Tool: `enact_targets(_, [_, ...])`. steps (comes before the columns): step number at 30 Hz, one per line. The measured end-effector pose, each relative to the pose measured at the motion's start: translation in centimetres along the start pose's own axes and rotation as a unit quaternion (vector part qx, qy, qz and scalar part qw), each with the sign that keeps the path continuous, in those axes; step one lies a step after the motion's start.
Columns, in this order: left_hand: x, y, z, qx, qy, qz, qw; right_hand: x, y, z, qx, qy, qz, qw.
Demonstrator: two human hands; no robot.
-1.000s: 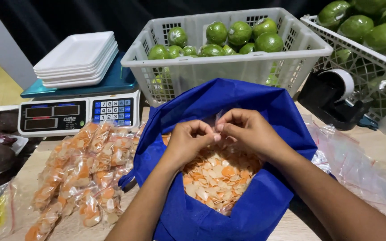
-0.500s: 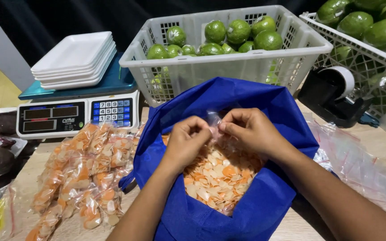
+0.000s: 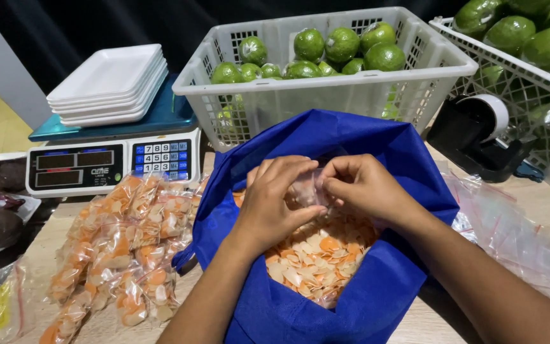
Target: Bagging small dried food items into individual plastic bags at a packaging station.
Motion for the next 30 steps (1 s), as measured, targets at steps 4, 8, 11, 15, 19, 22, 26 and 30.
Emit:
enact_targets(4, [-0.2, 0.1, -0.1, -0.004, -0.024, 0.002, 1.0, 0.0, -0.1, 0.3, -0.004, 0.0, 0.0, 1.0])
enact_targets(8, [0.1, 0.1, -0.2, -0.008, -0.058, 0.024, 0.998, 0.2, 0.4, -0.4, -0.008, -0.014, 0.013, 1.0])
enact_targets(11, [1.5, 0.0, -0.7, -0.005, -0.033, 0.066, 0.997, 0.9, 0.1, -0.2, 0.009, -0.017, 0.023, 1.0])
enact_targets(15, [3.0, 0.0, -2.3, 0.007, 0.03, 0.109, 0.994, -0.1, 0.8, -1.5, 0.071, 0.096, -0.011, 0.993])
enact_targets(19, [3.0, -0.3, -3.7, 0.015, 0.07, 0.118, 0.99, -4.3, 4.3, -7.5, 0.173, 0.173, -0.141, 0.959])
enact_targets(22, [3.4, -0.3, -3.2, 0.017, 0.11, 0.125, 0.986, -7.5, 6.1, -7.6, 0.179, 0.243, -0.258, 0.918])
enact_targets(26, [2.9, -0.1, -3.8, 0.047, 0.147, 0.132, 0.979, -9.5, 7.8, -7.8, 0.194, 0.237, -0.328, 0.894])
enact_targets(30, [2.1, 0.0, -3.0, 0.061, 0.115, 0.092, 0.987, -10.5, 9.0, -6.4, 0.252, 0.179, -0.412, 0.857])
Point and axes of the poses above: each hand's wrist, its own y-axis away from the middle knuckle, its own x-axis out of the back of the hand, z = x × y, the point moved 10 cm from there along -y, towards the middle knuckle
